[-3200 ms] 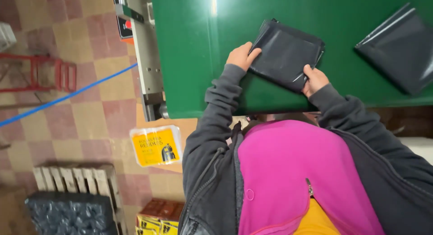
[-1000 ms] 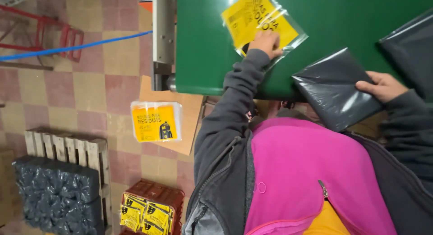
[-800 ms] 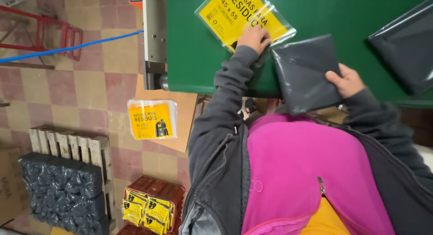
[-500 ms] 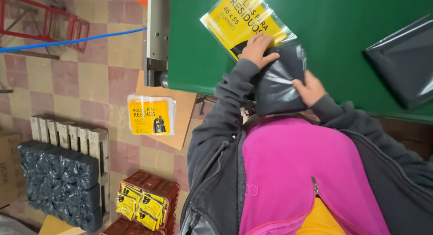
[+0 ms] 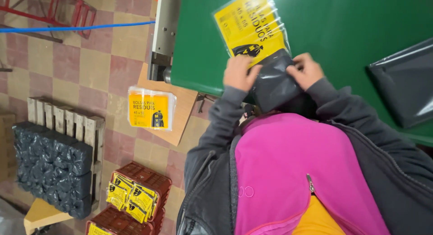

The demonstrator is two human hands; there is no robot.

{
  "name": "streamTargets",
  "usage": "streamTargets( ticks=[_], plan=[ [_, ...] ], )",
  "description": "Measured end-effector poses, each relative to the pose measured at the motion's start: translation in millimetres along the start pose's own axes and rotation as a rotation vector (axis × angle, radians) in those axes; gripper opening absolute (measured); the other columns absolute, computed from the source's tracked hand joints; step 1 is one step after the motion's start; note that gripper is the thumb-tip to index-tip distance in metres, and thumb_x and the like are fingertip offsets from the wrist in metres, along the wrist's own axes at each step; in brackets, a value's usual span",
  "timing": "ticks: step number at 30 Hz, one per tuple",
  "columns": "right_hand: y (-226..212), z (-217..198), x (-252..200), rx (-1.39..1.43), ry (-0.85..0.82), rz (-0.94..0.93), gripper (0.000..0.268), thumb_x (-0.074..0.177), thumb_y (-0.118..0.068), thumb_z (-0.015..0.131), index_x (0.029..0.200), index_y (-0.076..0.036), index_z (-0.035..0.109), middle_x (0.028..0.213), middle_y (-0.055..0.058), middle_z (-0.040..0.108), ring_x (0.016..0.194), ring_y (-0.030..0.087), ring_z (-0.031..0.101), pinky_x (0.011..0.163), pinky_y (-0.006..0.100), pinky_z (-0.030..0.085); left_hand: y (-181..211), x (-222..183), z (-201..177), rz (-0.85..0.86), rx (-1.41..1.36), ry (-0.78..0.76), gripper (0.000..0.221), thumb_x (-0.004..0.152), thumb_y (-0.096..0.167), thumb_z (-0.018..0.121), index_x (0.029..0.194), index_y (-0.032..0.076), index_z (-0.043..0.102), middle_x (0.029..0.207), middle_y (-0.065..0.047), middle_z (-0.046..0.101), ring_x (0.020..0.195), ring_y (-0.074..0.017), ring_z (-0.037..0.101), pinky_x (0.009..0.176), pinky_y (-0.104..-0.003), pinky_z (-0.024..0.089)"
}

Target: Fold black plastic bags and place them into yellow plastic sleeves for final packaging.

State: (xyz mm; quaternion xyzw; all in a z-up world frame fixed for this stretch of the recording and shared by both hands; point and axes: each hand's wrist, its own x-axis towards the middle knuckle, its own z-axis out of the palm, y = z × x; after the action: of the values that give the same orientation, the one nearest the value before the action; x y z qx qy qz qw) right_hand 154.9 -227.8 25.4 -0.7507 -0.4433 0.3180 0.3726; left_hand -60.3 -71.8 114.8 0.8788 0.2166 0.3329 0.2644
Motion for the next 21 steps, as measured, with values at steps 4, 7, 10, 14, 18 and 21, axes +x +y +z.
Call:
streamTargets(
  ticks=[4,7,10,14,18,21],
  plan=[
    [-14,-22,42,0.224,-0.005,0.160,0.035,0.101,-0.025,0.068,0.122,0.002,0.062,0.094,0.010,0.071,0.075,0.015,0.067,0.062,0.031,0.055,-49,-42,10,-0.559,0.080,-0.120,0.027,0.092,0.029,0.073,0.098,0.007,0.060,0.084,-0.013,0.070,0.079,-0.0338,0.069,0.071,-0.043,0.055],
    [-33,-27,66,0.208,-0.103,0.216,0.027,0.102,-0.023,0.065,0.116,0.000,0.067,0.090,0.007,0.071,0.071,0.012,0.066,0.058,0.029,0.055,-70,-56,23,-0.725,-0.084,-0.131,0.024,0.091,0.026,0.069,0.098,0.008,0.055,0.078,-0.011,0.069,0.071,-0.0318,0.072,0.065,-0.042,0.056],
    [-40,-33,68,0.091,-0.160,0.186,0.022,0.101,-0.021,0.064,0.107,-0.001,0.071,0.083,0.007,0.071,0.067,0.013,0.067,0.056,0.030,0.054,-71,-66,29,-0.770,-0.216,-0.101,0.018,0.091,0.021,0.064,0.100,0.010,0.054,0.077,-0.011,0.069,0.067,-0.0316,0.073,0.063,-0.042,0.057],
    [-5,-42,36,0.043,-0.273,0.109,0.022,0.102,-0.019,0.061,0.098,-0.001,0.073,0.076,0.008,0.072,0.063,0.015,0.068,0.059,0.030,0.054,-54,-94,33,-0.677,-0.154,-0.092,0.012,0.092,0.018,0.063,0.100,0.013,0.056,0.077,-0.014,0.067,0.071,-0.0352,0.070,0.067,-0.045,0.056],
    [16,-47,-30,-0.066,-0.278,0.229,0.024,0.102,-0.023,0.061,0.099,-0.001,0.072,0.077,0.007,0.073,0.063,0.016,0.069,0.058,0.032,0.054,-23,-120,31,-0.661,-0.175,-0.149,0.013,0.091,0.018,0.064,0.100,0.014,0.056,0.078,-0.015,0.068,0.073,-0.0378,0.068,0.066,-0.046,0.054],
    [38,-51,-71,-0.109,-0.329,0.284,0.029,0.103,-0.026,0.061,0.095,0.000,0.072,0.073,0.008,0.072,0.061,0.018,0.068,0.058,0.033,0.054,-17,-144,27,-0.591,-0.290,-0.253,0.014,0.088,0.017,0.064,0.099,0.014,0.055,0.075,-0.014,0.066,0.070,-0.0359,0.067,0.063,-0.045,0.053]
  ],
)
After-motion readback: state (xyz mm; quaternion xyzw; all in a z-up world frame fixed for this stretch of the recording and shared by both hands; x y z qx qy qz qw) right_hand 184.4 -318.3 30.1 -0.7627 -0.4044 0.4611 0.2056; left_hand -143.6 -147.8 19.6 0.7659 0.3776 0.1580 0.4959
